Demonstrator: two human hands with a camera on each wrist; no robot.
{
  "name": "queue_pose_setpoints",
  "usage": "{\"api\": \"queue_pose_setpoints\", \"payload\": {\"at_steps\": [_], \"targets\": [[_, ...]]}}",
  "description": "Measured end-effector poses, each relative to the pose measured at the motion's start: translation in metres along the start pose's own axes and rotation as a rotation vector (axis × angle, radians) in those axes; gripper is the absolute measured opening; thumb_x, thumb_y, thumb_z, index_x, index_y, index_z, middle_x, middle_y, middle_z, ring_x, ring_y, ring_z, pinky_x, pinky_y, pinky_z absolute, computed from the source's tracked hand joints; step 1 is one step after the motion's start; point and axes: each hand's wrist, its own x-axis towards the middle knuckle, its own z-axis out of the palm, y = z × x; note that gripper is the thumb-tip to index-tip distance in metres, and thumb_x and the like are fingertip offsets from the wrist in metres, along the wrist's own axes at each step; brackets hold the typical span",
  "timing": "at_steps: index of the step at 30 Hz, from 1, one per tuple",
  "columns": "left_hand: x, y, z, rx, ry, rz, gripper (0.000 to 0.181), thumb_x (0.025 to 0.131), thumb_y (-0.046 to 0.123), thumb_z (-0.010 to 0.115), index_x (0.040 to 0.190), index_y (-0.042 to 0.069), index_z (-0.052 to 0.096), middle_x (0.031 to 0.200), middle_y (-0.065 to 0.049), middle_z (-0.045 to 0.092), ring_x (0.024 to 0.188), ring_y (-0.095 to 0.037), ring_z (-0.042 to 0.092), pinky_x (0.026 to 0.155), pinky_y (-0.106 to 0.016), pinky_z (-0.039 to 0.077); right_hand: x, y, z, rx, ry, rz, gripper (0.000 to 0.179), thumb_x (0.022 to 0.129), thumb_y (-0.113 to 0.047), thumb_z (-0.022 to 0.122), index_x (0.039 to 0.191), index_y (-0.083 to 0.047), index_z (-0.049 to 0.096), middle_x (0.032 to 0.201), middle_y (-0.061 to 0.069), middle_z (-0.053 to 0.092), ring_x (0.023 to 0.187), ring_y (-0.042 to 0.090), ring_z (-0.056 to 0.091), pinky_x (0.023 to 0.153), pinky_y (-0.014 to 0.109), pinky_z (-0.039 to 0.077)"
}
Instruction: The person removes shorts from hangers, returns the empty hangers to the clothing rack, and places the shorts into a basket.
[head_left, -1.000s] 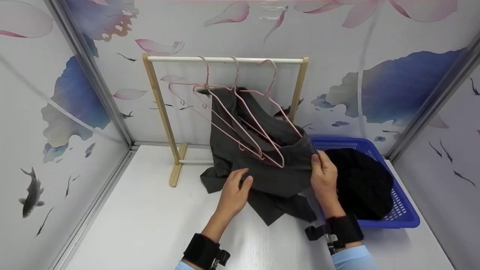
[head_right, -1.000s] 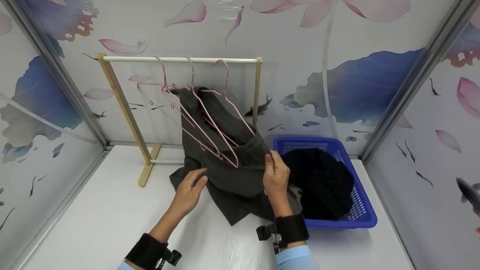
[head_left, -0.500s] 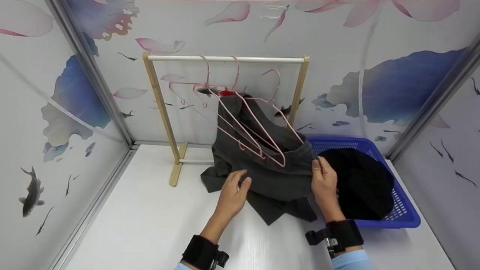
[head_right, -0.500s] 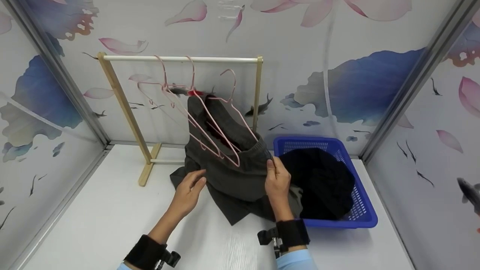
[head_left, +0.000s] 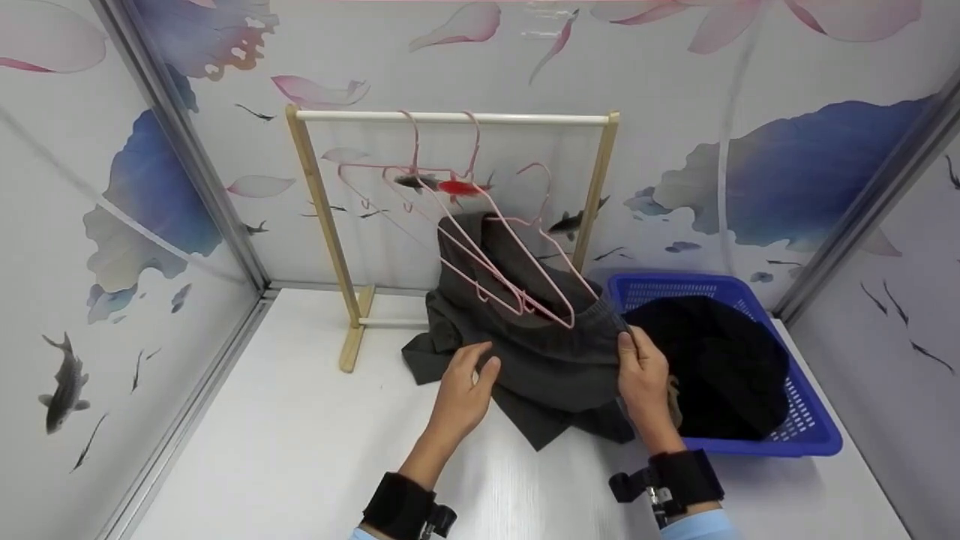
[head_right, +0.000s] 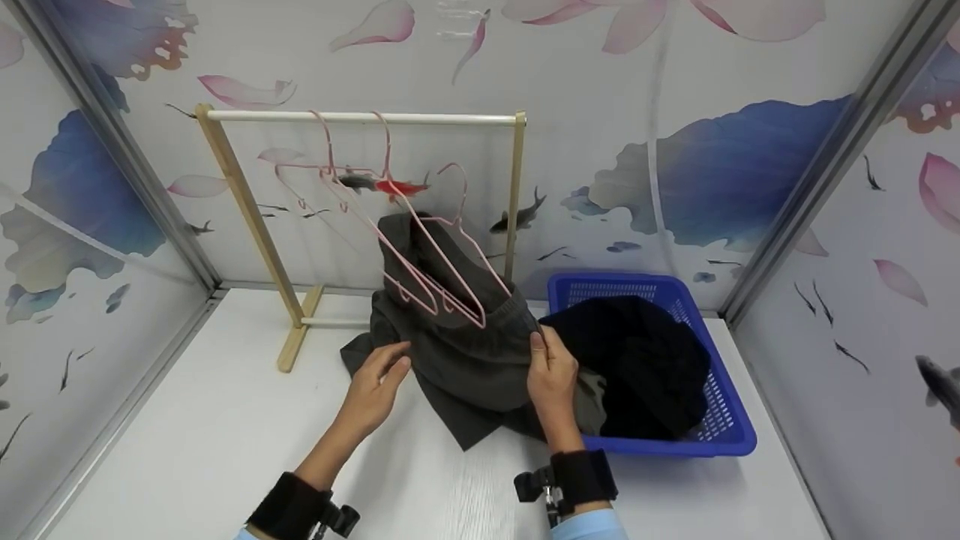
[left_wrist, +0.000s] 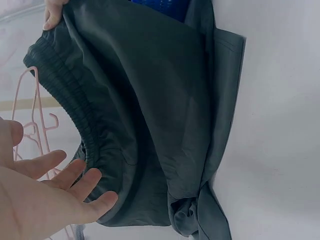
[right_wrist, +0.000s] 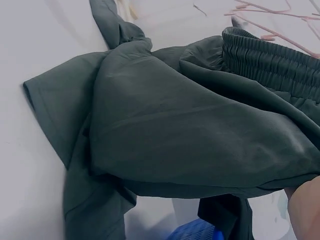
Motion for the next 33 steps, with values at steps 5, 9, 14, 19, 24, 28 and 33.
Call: {"api": "queue_pose_setpoints", "payload": {"at_steps": [5, 9, 14, 19, 24, 28, 33], "targets": [[-0.002, -0.003, 0.000, -0.006, -0.001, -0.001, 0.049, 0.111, 0.031, 0.046, 0.144, -0.005, 0.054, 0.147, -0.024, 0.051, 0.140, -0.042, 0.047, 0.116, -0.056, 0.037, -0.006, 0.005, 0.001, -0.006, -0.001, -0.016, 0.024, 0.108, -0.011, 0.052, 0.112, 0.001, 0.072, 0.104, 0.016, 0.071, 0.090, 0.005, 0.060, 0.081, 0.016, 0.046], [-0.003, -0.005, 0.000, 0.001, 0.003, 0.005, 0.049, 0.111, 0.030, 0.047, 0.144, -0.005, 0.054, 0.146, -0.024, 0.052, 0.140, -0.042, 0.047, 0.116, -0.055, 0.036, -0.010, 0.010, 0.002, -0.011, -0.009, 0.001, 0.024, 0.109, -0.011, 0.052, 0.113, 0.001, 0.072, 0.105, 0.015, 0.072, 0.092, 0.005, 0.061, 0.082, 0.016, 0.046], [-0.004, -0.008, -0.001, 0.008, 0.012, -0.006, 0.048, 0.111, 0.031, 0.047, 0.144, -0.004, 0.054, 0.146, -0.023, 0.052, 0.141, -0.042, 0.046, 0.117, -0.055, 0.036, -0.015, 0.011, 0.004, -0.004, -0.034, 0.045, 0.026, 0.110, -0.014, 0.051, 0.116, 0.001, 0.072, 0.111, 0.016, 0.072, 0.096, 0.004, 0.061, 0.085, 0.017, 0.046], [-0.005, -0.009, -0.003, 0.006, 0.009, -0.011, 0.048, 0.111, 0.030, 0.047, 0.144, -0.004, 0.054, 0.146, -0.022, 0.052, 0.141, -0.041, 0.046, 0.117, -0.055, 0.035, -0.019, 0.012, 0.004, -0.028, -0.048, 0.076, 0.028, 0.110, -0.016, 0.051, 0.120, 0.000, 0.071, 0.115, 0.016, 0.072, 0.099, 0.004, 0.061, 0.088, 0.017, 0.045], [-0.006, -0.011, -0.005, 0.010, 0.010, -0.012, 0.049, 0.111, 0.030, 0.047, 0.144, -0.005, 0.053, 0.146, -0.023, 0.052, 0.140, -0.042, 0.047, 0.116, -0.056, 0.036, -0.023, 0.014, 0.004, -0.031, -0.063, 0.106, 0.029, 0.110, -0.016, 0.050, 0.122, 0.001, 0.070, 0.118, 0.017, 0.072, 0.101, 0.001, 0.060, 0.089, 0.017, 0.045], [-0.007, -0.013, -0.007, 0.020, 0.014, -0.020, 0.048, 0.111, 0.029, 0.047, 0.143, -0.006, 0.054, 0.146, -0.024, 0.052, 0.140, -0.042, 0.046, 0.117, -0.056, 0.035, -0.028, 0.016, 0.005, -0.046, -0.084, 0.145, 0.031, 0.110, -0.017, 0.049, 0.128, 0.001, 0.068, 0.126, 0.018, 0.070, 0.111, 0.009, 0.062, 0.095, 0.021, 0.046], [-0.009, -0.018, -0.009, 0.035, 0.016, -0.032, 0.049, 0.111, 0.031, 0.047, 0.143, -0.005, 0.055, 0.146, -0.024, 0.052, 0.141, -0.043, 0.046, 0.117, -0.056, 0.035, -0.035, 0.021, 0.008, -0.046, -0.078, 0.149, 0.029, 0.110, -0.015, 0.050, 0.125, 0.001, 0.069, 0.124, 0.018, 0.070, 0.108, 0.010, 0.063, 0.093, 0.022, 0.047]]}}
